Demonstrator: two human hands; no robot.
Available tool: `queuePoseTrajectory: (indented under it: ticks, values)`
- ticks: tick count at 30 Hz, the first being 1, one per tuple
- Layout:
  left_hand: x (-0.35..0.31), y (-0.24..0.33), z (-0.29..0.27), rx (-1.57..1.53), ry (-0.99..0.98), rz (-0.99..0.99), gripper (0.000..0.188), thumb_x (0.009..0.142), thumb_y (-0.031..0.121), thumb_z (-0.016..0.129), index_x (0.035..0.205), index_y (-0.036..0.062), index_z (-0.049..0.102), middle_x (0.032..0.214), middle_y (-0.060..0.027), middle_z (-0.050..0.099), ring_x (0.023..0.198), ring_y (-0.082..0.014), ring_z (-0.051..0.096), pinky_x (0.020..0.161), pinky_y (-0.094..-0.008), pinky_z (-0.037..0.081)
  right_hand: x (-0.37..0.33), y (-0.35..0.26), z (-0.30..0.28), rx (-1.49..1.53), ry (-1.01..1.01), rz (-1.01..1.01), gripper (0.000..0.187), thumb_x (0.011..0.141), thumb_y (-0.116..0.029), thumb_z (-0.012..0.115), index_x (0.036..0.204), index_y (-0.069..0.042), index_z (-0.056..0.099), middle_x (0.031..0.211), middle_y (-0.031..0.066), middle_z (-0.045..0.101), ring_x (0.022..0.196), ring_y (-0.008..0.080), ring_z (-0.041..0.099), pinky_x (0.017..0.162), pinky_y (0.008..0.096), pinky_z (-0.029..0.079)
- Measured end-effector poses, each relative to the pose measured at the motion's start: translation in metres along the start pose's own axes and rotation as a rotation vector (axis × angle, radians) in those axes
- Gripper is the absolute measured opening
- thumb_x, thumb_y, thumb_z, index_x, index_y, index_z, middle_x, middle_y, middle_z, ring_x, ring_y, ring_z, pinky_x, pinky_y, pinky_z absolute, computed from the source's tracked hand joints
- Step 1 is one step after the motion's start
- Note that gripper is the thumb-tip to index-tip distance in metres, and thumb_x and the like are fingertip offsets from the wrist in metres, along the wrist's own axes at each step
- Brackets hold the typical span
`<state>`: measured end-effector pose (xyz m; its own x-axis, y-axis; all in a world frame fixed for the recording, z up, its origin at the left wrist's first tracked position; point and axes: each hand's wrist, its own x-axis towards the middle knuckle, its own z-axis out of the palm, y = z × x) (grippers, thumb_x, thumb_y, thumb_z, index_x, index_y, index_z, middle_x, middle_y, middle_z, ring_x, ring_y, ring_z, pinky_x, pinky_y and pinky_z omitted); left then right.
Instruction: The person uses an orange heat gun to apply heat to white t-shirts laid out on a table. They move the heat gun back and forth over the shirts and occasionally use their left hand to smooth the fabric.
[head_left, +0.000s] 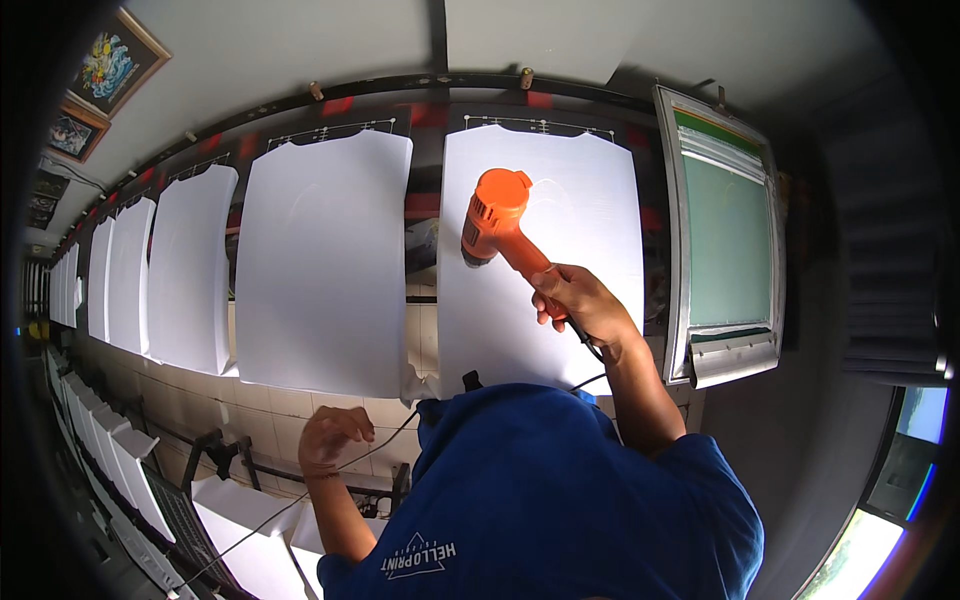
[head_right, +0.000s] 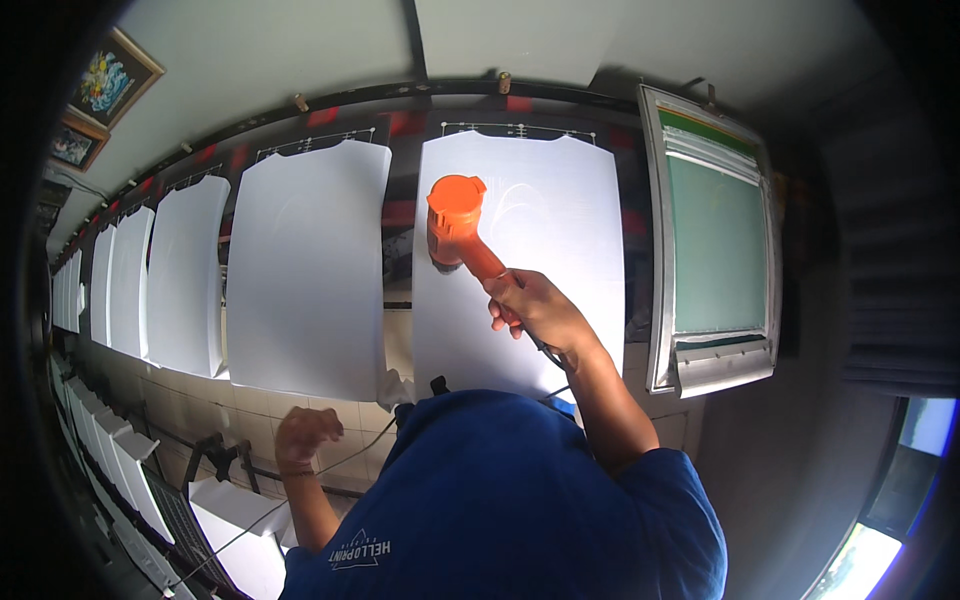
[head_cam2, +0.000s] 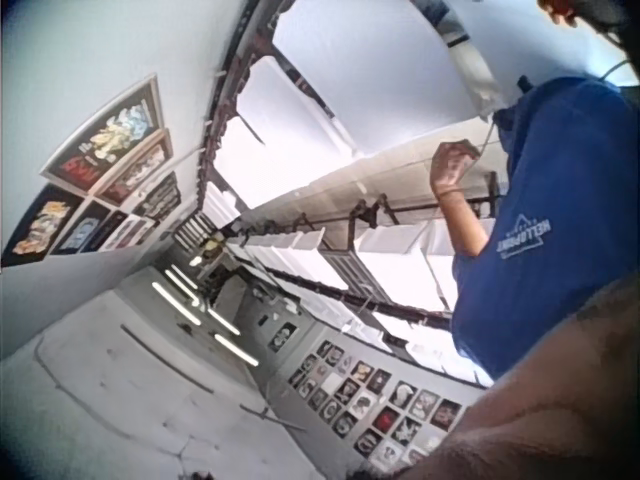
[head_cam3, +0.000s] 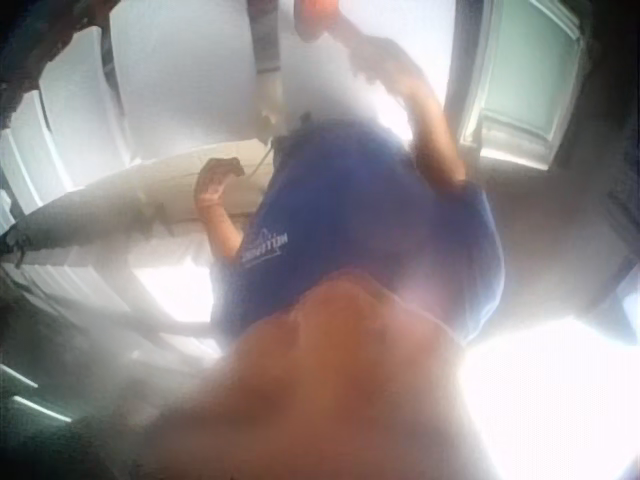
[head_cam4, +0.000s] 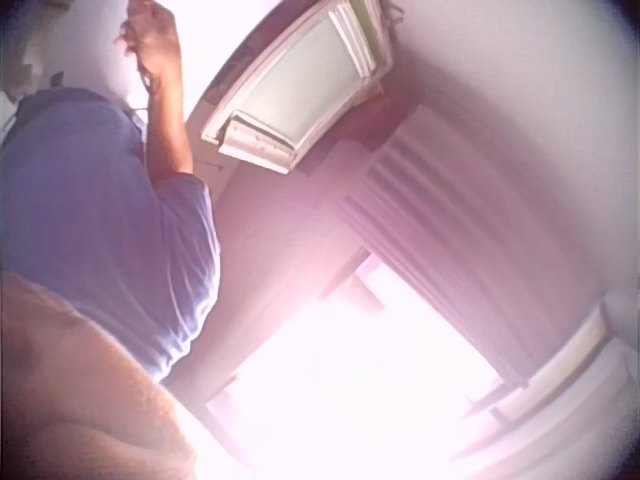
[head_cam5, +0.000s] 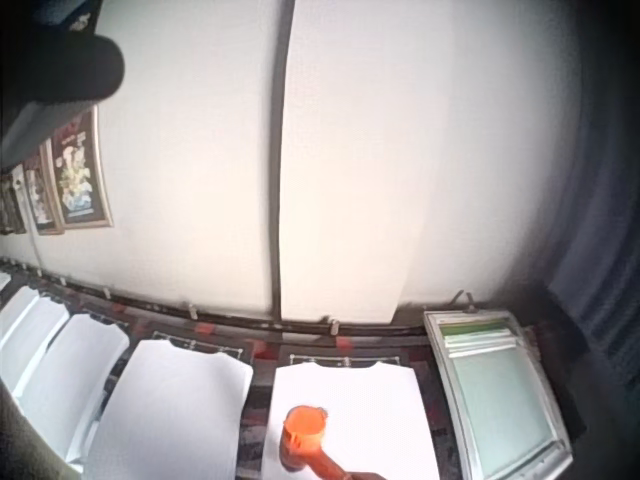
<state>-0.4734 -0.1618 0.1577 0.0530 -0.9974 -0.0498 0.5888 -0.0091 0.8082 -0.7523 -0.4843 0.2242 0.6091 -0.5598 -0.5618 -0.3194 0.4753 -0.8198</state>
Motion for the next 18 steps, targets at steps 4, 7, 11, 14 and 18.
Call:
queuePoseTrajectory:
  ticks: [4,7,11,14,18]
  values:
    - [-0.097,-0.098,-0.064,-0.128,0.173,-0.987,0.073,0.101,0.054,0.028,0.110,-0.0068,0.067,0.107,-0.0220,0.068,0.088,-0.0231,0.062,0.083,-0.0365,0.048,-0.012,0.001,0.004,-0.063,-0.096,0.053,0.031,0.095,-0.032,0.058,0.089,-0.003,0.056,0.072,0.0018,0.058,0.065,0.0105,0.061,0.051,0.0225,0.045]
    - [-0.148,-0.144,-0.085,-0.058,0.357,-1.140,0.093,0.089,0.074,0.032,0.146,0.0006,0.032,0.134,-0.0162,0.055,0.101,-0.0228,0.062,0.096,-0.0384,0.046,-0.014,0.005,-0.002,-0.086,-0.060,0.058,0.030,0.096,-0.032,0.057,0.091,-0.002,0.057,0.074,0.0026,0.058,0.066,0.0106,0.061,0.051,0.0227,0.045]
    - [-0.203,-0.182,-0.121,-0.326,1.209,-0.472,0.092,0.084,0.066,0.056,0.149,0.0120,0.022,0.144,-0.0102,0.041,0.114,-0.0275,0.058,0.086,-0.0384,0.053,-0.009,0.007,-0.001,-0.124,0.076,-0.055,0.031,0.096,-0.031,0.056,0.094,0.001,0.057,0.074,0.0033,0.058,0.065,0.0102,0.059,0.053,0.0240,0.046]
    - [-0.240,-0.182,-0.172,-0.495,1.510,0.033,0.052,0.091,0.052,0.059,0.131,0.0211,0.045,0.131,-0.0070,0.054,0.104,-0.0280,0.064,0.054,-0.0256,0.056,-0.009,0.008,-0.007,-0.077,0.139,-0.085,0.034,0.095,-0.033,0.056,0.096,0.001,0.057,0.074,0.0035,0.057,0.064,0.0101,0.057,0.054,0.0244,0.044]
    - [-0.261,-0.149,-0.217,-0.476,1.306,0.279,0.038,0.098,0.044,0.051,0.123,0.0155,0.052,0.129,-0.0084,0.056,0.111,-0.0257,0.061,0.063,-0.0259,0.059,-0.021,0.010,-0.031,0.008,0.197,-0.048,0.036,0.094,-0.035,0.057,0.095,0.001,0.058,0.074,0.0044,0.057,0.064,0.0103,0.057,0.053,0.0240,0.042]
